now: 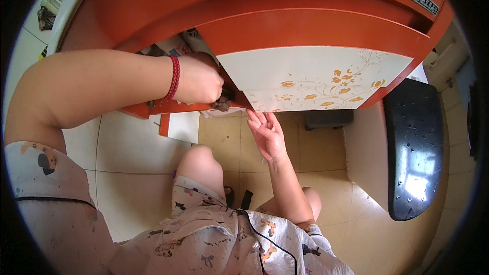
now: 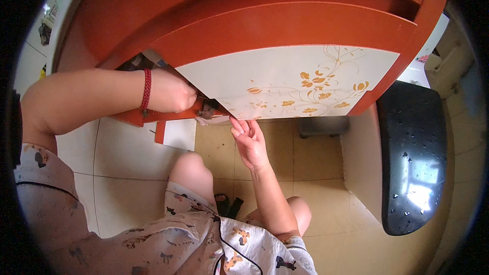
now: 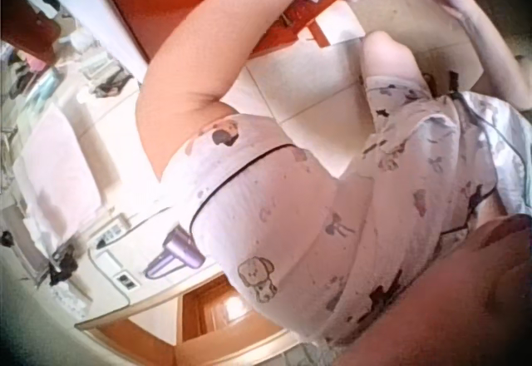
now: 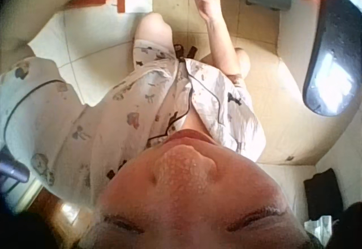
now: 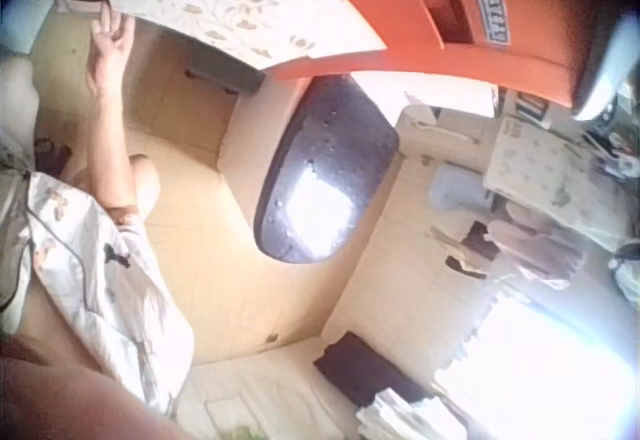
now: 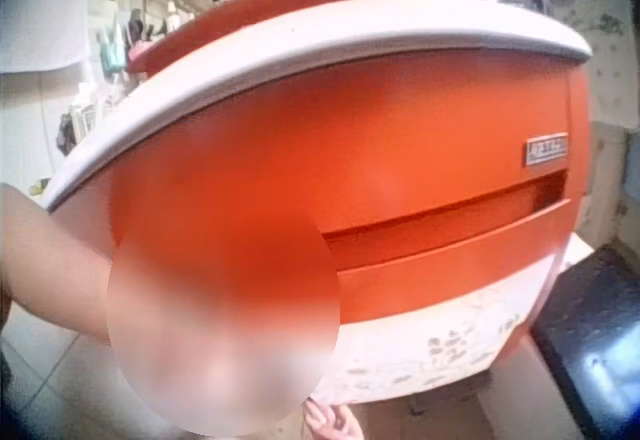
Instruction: The person uses a screwdriver to tighten a hinge inside a bathroom cabinet, walks to a different room to retrieve pliers from a drawer, and then returns to the cabinet to continue tightening the hinge.
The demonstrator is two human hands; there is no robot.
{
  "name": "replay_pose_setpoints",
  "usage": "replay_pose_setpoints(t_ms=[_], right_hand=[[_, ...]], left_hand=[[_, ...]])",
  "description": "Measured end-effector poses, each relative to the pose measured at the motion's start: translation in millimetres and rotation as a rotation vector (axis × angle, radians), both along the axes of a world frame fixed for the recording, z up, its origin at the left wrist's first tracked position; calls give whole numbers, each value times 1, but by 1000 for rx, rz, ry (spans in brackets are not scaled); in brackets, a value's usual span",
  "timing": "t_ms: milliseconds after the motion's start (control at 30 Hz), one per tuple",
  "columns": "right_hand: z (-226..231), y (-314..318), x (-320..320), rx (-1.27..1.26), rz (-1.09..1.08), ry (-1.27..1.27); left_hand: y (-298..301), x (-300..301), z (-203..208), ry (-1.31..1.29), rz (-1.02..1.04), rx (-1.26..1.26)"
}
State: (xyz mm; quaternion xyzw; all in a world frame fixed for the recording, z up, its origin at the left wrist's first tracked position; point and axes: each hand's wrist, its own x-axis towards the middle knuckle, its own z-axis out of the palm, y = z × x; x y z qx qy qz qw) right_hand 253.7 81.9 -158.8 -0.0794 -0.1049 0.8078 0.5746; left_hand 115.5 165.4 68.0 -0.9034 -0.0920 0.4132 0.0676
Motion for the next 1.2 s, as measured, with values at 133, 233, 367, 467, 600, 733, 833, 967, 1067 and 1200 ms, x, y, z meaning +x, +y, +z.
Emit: replay_pose_setpoints(t_ms=[133,233,367,467,600,733,833,967,1067,1200], right_hand=[[-9,-1,-2,43,-37,0],[-5,1,0,46,-37,-9],[-6,1,-3,51,-35,-86],[-5,5,0,43,-19,-111],[-1,6,6,30,-21,-245],[-2,5,3,46,-23,-191],[2,3,0,32,-29,-215],[-1,4,1,72,-48,-196],[-2,3,0,74,-63,-161],[7,2,-3,34,-89,-294]], left_hand=[[-7,3,7,-152,503,319],[1,2,-6,-222,888,392],[21,-9,-5,-202,1758,134],[14,-19,-11,-198,1554,148],[-5,-15,-9,-386,740,429],[2,-9,0,-93,270,232],[12,-14,5,-91,-245,107],[4,-5,4,-83,101,209],[-1,-11,1,-231,628,336],[11,-18,-1,-139,1096,309]])
